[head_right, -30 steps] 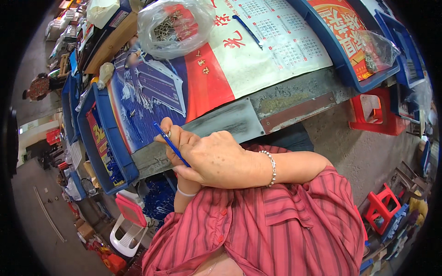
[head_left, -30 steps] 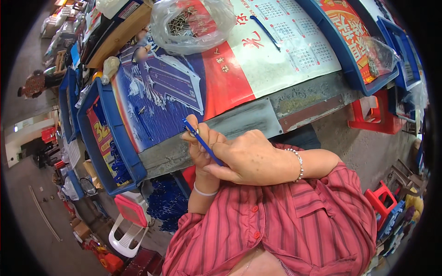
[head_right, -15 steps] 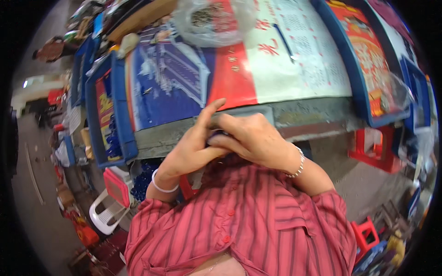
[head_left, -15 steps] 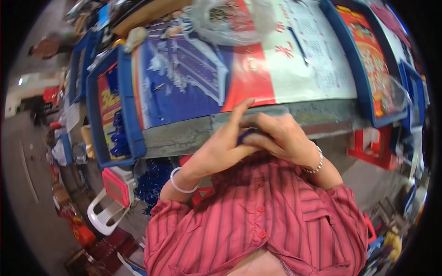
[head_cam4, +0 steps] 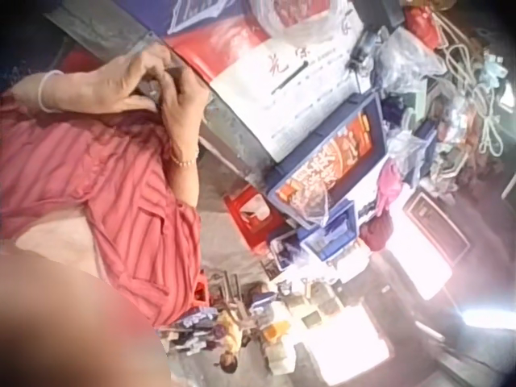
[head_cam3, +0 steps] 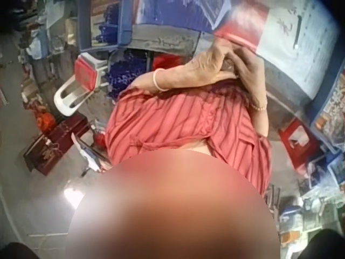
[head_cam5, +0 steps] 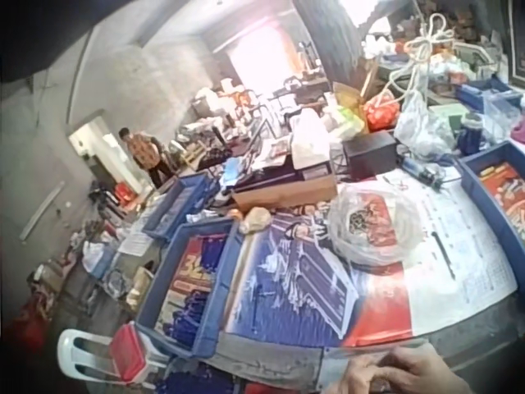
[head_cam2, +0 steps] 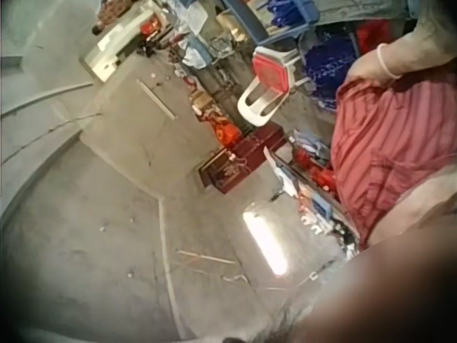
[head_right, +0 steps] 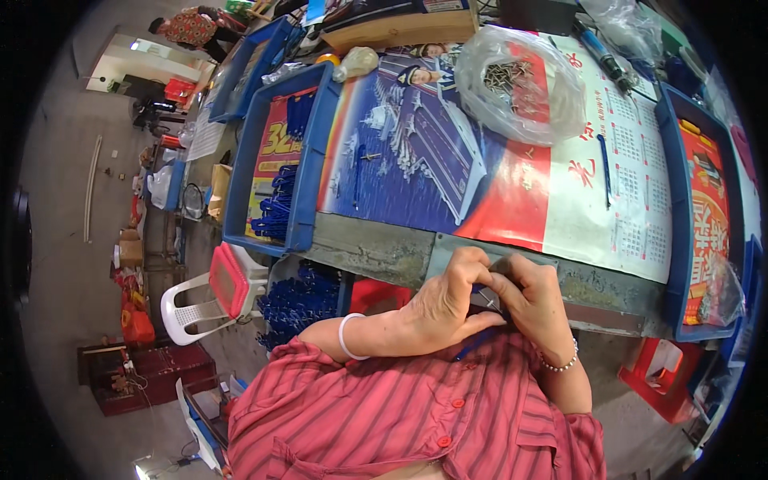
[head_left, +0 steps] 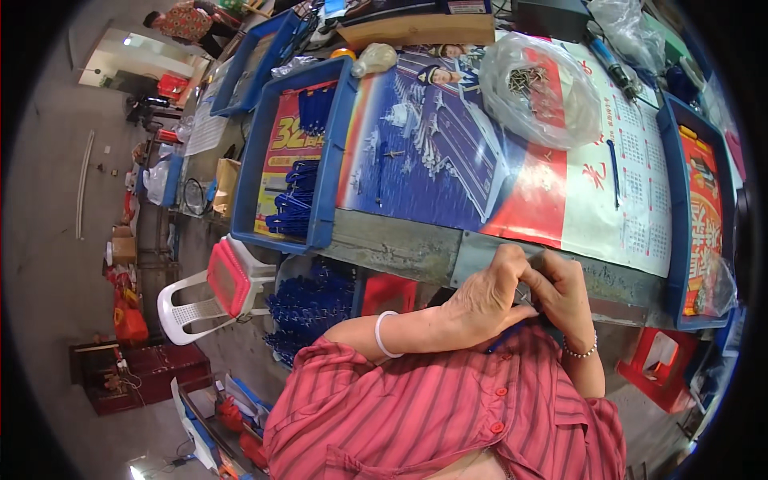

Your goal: Assembling small blue plastic clips by inserting metal components by hand.

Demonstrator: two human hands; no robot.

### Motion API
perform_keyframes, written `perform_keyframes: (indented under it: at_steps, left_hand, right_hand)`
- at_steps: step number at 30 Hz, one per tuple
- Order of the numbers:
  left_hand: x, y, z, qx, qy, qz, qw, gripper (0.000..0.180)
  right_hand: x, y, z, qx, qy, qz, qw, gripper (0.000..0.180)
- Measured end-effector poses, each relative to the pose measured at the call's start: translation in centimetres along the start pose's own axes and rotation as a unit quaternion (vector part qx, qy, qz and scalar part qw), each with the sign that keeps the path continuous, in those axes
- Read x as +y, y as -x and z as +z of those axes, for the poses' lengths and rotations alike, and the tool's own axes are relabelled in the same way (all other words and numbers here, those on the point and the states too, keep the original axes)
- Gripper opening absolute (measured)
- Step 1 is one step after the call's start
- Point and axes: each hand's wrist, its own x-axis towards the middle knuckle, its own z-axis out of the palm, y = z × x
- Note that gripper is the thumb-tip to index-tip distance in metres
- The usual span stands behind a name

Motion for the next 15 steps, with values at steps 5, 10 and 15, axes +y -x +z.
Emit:
perform_keyframes:
  at_steps: [5, 10, 15]
  left_hand:
    - [-1.6, 0.4, -0.5, -0.039, 0.158, -0.1, 0.982, 0.054]
    - [-2.1, -0.7, -1.2, -0.061, 0.175, -0.158, 0.97, 0.054]
    - [0.5, -1.7, -0.5, -0.037, -0.127, -0.009, 0.991, 0.047]
  right_hand:
    - [-0.2, -0.3, -0.2, -0.039, 0.006, -0.043, 0.998, 0.016]
    - [0.6, -1.0, -0.7, -0.044, 0.053, -0.05, 0.996, 0.014]
    - [1.9, -1.0, -0.8, 0.069, -0.024, -0.009, 0.997, 0.017]
